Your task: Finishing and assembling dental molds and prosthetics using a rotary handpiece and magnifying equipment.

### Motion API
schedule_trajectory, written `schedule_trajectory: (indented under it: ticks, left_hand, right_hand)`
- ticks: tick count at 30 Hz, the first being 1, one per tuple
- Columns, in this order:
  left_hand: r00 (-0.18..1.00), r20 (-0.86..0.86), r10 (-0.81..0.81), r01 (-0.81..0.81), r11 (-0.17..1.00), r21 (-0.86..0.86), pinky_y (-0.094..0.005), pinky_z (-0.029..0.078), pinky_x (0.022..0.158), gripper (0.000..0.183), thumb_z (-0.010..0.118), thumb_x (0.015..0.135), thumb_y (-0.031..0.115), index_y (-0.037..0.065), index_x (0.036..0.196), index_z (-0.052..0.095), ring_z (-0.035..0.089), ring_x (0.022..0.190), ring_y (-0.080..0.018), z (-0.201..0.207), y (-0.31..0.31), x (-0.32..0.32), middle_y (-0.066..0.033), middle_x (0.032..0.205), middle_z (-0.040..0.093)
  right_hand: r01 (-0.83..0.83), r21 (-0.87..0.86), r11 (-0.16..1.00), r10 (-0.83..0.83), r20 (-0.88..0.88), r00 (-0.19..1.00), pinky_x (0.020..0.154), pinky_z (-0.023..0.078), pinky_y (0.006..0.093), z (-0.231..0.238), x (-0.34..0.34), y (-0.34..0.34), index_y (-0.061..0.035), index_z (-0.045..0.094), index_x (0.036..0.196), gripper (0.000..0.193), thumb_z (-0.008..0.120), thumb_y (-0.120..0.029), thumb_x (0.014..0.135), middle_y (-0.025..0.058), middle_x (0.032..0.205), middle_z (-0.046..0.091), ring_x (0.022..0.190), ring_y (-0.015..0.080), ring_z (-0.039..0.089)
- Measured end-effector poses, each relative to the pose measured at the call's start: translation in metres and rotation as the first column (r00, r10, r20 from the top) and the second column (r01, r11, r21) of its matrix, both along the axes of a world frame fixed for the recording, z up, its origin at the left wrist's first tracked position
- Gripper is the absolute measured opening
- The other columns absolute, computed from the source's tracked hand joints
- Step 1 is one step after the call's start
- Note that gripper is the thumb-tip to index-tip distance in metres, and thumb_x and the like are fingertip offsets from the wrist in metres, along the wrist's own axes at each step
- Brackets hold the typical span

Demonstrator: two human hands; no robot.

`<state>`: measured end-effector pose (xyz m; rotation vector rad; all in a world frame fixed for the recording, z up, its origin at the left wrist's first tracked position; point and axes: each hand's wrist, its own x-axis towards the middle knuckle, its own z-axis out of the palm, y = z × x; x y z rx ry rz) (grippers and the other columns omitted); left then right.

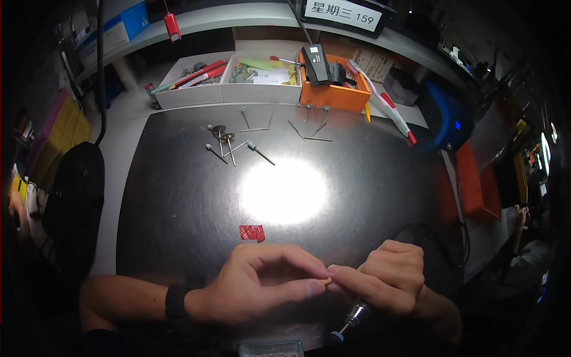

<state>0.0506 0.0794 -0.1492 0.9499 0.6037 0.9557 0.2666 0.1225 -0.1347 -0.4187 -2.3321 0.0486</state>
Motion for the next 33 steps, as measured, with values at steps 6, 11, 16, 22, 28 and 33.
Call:
schedule_trajectory:
  ticks: [6, 11, 16, 22, 28, 33]
  left_hand:
    - [0.997, 0.077, 0.023, -0.014, 0.993, -0.12, -0.0336, 0.05, 0.085, 0.008, 0.057, 0.088, -0.004, -0.002, 0.096, 0.058, 0.062, 0.091, -0.0206, 0.0, -0.002, 0.001, -0.0203, 0.104, 0.062]
    - [0.997, 0.074, 0.007, 0.002, 0.992, -0.128, -0.0331, 0.051, 0.083, 0.006, 0.057, 0.089, -0.003, -0.001, 0.095, 0.057, 0.061, 0.09, -0.0196, -0.003, -0.001, 0.001, -0.0206, 0.104, 0.062]
    - [0.997, 0.083, -0.005, 0.015, 0.993, -0.12, -0.0323, 0.052, 0.082, 0.006, 0.059, 0.088, -0.003, -0.001, 0.094, 0.058, 0.062, 0.089, -0.0191, -0.005, 0.0, 0.001, -0.0209, 0.104, 0.062]
    - [0.997, 0.073, 0.006, 0.003, 0.992, -0.123, -0.0325, 0.052, 0.082, 0.007, 0.06, 0.088, -0.003, -0.001, 0.094, 0.058, 0.062, 0.09, -0.0195, -0.004, 0.0, 0.001, -0.0214, 0.105, 0.062]
    - [1.0, 0.031, -0.002, 0.006, 0.993, -0.119, -0.0328, 0.052, 0.083, 0.007, 0.061, 0.088, -0.002, -0.001, 0.094, 0.058, 0.062, 0.09, -0.0193, -0.001, 0.0, 0.0, -0.0213, 0.104, 0.062]
    - [0.999, 0.037, -0.007, 0.011, 0.993, -0.114, -0.0323, 0.053, 0.082, 0.007, 0.061, 0.088, -0.001, -0.001, 0.094, 0.058, 0.063, 0.09, -0.0192, 0.0, 0.001, 0.0, -0.0213, 0.104, 0.063]
  right_hand:
    - [0.263, -0.107, 0.959, -0.239, 0.198, 0.951, 0.041, 0.031, 0.0293, 0.014, 0.003, 0.0, -0.0079, 0.053, 0.066, 0.046, 0.083, -0.043, 0.062, 0.0003, 0.052, 0.046, 0.041, 0.0157, 0.046]
    - [0.321, -0.161, 0.933, -0.27, 0.271, 0.924, 0.043, 0.033, 0.0316, 0.014, 0.003, -0.001, -0.0088, 0.051, 0.063, 0.051, 0.084, -0.048, 0.058, 0.0011, 0.052, 0.045, 0.042, 0.0188, 0.048]
    - [0.285, -0.152, 0.946, -0.237, 0.271, 0.933, 0.04, 0.032, 0.0297, 0.012, 0.003, 0.001, -0.0107, 0.046, 0.058, 0.052, 0.076, -0.052, 0.067, 0.0009, 0.049, 0.041, 0.038, 0.016, 0.043]
    - [0.291, -0.172, 0.941, -0.234, 0.29, 0.928, 0.04, 0.035, 0.0302, 0.012, 0.004, 0.001, -0.0106, 0.046, 0.058, 0.052, 0.076, -0.052, 0.068, 0.0012, 0.049, 0.042, 0.039, 0.0163, 0.045]
    - [0.291, -0.175, 0.941, -0.231, 0.295, 0.927, 0.041, 0.037, 0.0304, 0.014, 0.003, 0.0, -0.0104, 0.047, 0.059, 0.05, 0.077, -0.05, 0.067, 0.0014, 0.05, 0.044, 0.04, 0.017, 0.047]
    - [0.293, -0.186, 0.938, -0.231, 0.296, 0.927, 0.041, 0.037, 0.0302, 0.014, 0.003, 0.0, -0.0104, 0.048, 0.059, 0.05, 0.077, -0.05, 0.067, 0.0012, 0.05, 0.044, 0.04, 0.0166, 0.048]
